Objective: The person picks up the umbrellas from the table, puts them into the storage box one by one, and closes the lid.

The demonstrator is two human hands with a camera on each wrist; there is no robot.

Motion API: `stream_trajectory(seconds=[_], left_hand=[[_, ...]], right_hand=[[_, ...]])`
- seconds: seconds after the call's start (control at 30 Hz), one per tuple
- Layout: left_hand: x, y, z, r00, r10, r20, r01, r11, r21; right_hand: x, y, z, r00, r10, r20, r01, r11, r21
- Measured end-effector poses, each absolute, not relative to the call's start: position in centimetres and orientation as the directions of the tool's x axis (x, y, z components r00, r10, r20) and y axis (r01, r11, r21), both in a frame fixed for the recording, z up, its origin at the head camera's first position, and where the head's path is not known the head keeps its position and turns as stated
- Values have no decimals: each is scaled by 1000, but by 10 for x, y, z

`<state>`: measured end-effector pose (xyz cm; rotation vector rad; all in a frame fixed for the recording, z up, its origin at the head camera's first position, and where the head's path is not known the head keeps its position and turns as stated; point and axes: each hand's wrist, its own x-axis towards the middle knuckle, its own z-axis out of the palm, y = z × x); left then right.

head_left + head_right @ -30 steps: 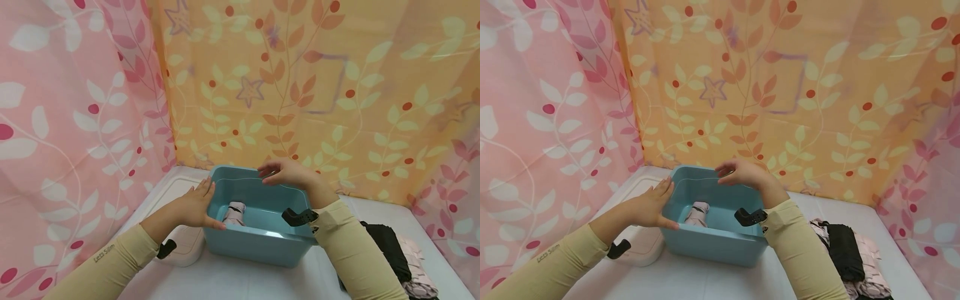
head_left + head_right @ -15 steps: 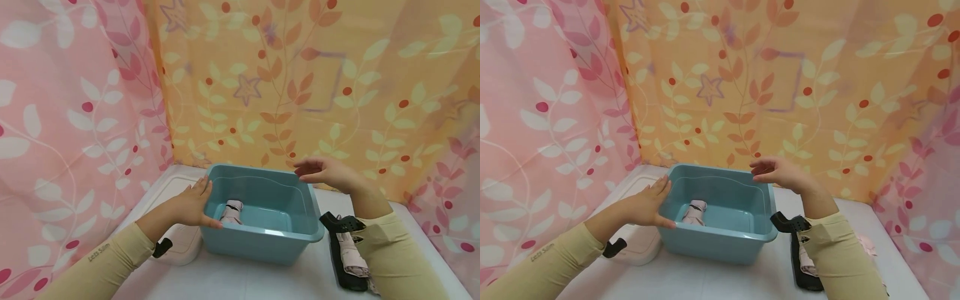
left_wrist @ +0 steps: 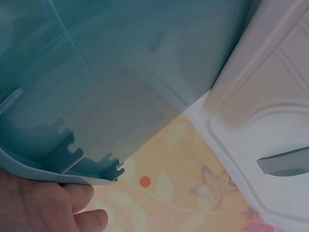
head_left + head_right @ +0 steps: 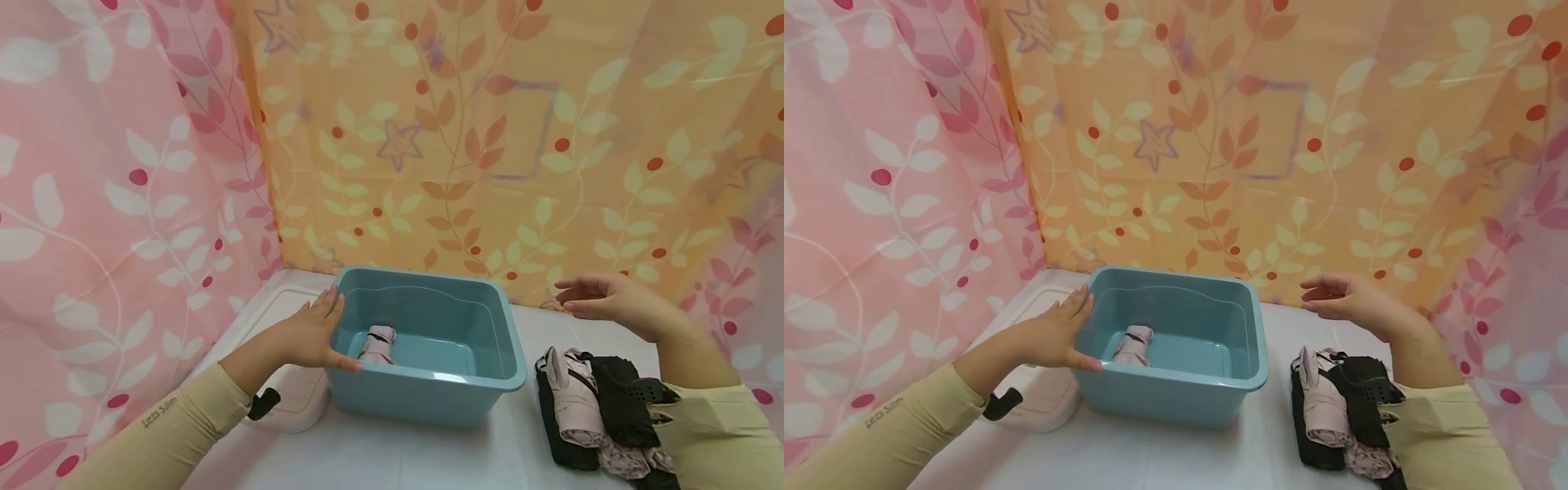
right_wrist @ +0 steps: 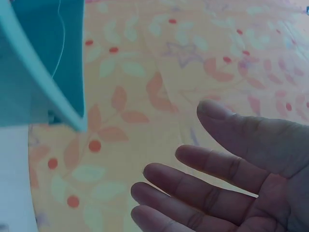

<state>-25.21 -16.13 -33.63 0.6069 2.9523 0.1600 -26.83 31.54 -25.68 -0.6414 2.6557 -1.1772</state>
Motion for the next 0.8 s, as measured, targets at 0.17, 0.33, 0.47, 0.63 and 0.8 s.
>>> stream_trajectory(seconds=[0.17,0.33,0.47,0.63,0.8], left_hand=[[-253,-161,-333,-909,402,-112,389,913,122],[-250,-160,-327,-899,426,-104,410,901,145],[-248,-159,-325,-897,428,-109,411,900,146],[-247,-159,-325,-901,422,-106,407,903,139],[-248,-159,-326,-902,417,-110,401,905,143]], right_hand=[[-262,354,-269,-916,-400,40,-287,580,-762],[-256,396,-284,-945,-323,41,-228,565,-793],[-249,416,-295,-971,-239,-7,-154,649,-745],[-239,435,-312,-979,-188,-83,-82,727,-682],[-230,459,-333,-975,-163,-152,-10,712,-702]])
